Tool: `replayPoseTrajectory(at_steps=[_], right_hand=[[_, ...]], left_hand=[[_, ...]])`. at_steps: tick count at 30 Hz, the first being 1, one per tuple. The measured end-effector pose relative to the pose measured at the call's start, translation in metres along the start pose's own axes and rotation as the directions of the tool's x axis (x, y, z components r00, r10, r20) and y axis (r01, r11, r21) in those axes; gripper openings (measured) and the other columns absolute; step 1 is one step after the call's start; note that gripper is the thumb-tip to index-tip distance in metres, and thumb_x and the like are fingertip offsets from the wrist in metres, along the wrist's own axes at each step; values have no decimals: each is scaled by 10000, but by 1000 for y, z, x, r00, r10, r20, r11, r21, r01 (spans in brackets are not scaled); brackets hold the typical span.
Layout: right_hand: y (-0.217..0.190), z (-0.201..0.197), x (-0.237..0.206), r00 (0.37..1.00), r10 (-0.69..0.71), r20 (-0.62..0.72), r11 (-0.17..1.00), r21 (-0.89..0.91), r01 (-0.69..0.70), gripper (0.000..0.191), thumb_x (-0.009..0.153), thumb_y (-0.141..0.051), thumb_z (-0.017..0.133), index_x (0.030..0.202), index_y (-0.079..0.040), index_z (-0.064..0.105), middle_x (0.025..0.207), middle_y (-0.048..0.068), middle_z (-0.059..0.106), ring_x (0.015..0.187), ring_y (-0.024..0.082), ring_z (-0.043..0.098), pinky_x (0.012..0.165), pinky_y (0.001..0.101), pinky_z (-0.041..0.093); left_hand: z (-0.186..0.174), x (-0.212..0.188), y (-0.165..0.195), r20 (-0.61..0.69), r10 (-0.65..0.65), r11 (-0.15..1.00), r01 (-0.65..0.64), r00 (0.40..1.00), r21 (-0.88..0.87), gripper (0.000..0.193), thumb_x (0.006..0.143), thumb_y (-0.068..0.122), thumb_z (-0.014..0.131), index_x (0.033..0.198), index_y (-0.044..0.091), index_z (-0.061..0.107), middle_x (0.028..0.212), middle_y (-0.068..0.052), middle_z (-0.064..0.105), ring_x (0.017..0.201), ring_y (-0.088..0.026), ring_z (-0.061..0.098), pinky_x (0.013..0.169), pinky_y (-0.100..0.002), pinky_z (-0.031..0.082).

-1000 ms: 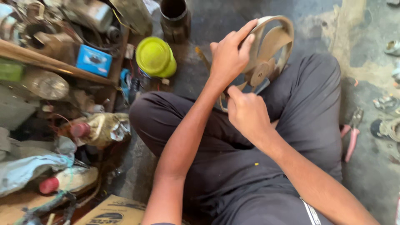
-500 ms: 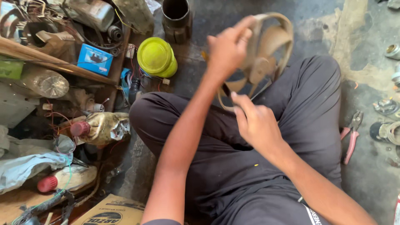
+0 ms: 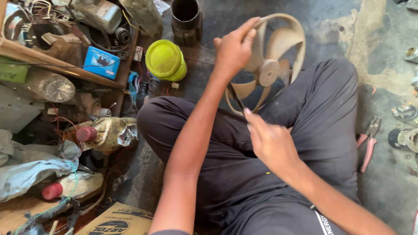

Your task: The person sits on the floor and uses a metal file to smooth the edges of a plastic fan blade. They rotate the blade to work on different sections of the rim and blade surfaces.

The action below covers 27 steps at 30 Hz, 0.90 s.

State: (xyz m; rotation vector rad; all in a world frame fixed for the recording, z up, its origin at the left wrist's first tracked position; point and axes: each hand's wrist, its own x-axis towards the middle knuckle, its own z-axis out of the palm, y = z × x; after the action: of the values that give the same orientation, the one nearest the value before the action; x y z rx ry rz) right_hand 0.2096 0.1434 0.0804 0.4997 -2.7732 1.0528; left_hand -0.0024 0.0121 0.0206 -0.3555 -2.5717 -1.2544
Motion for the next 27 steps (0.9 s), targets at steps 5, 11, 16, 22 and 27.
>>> replayPoseTrajectory(at_steps=[5,11,16,22,27], right_hand=[[1,9,11,998,53,-43,998,23,-52,234,980,-79,650,1213,-58,657,773,216,691,686,398,690,602,489,529],[13,11,12,999,16,-51,1000,12,-16,303,945,-87,671,1247,-56,671,804,226,701,685,404,688,618,493,539],[2,3,-5,997,29,-66,996,91,-23,293,973,-65,640,1265,-38,650,880,214,726,682,372,706,588,456,543],[15,26,22,996,26,-84,997,79,-19,277,976,-69,664,1252,-50,670,818,212,705,683,381,702,612,467,539],[8,8,-12,991,-53,-122,993,96,65,328,982,-99,630,1308,-65,639,878,183,726,750,362,729,696,477,564]], left_hand=[[9,-9,15,-6,-4,999,4,1000,-34,348,1023,360,568,1361,324,638,1123,-53,793,1043,-243,747,949,-452,406],[11,-8,20,50,-9,998,5,999,67,352,1035,356,537,1377,347,621,937,-51,762,937,-253,734,904,-476,398],[14,-2,10,-24,25,999,-24,999,47,329,1053,360,548,1376,366,614,955,-27,766,931,-257,735,866,-481,386],[26,-8,7,0,30,998,-30,1000,53,356,1046,360,535,1397,365,598,958,-31,760,947,-260,736,880,-467,410],[9,2,-2,-47,8,999,-6,999,45,341,1036,362,560,1372,368,613,1036,-9,800,960,-227,761,917,-492,381]])
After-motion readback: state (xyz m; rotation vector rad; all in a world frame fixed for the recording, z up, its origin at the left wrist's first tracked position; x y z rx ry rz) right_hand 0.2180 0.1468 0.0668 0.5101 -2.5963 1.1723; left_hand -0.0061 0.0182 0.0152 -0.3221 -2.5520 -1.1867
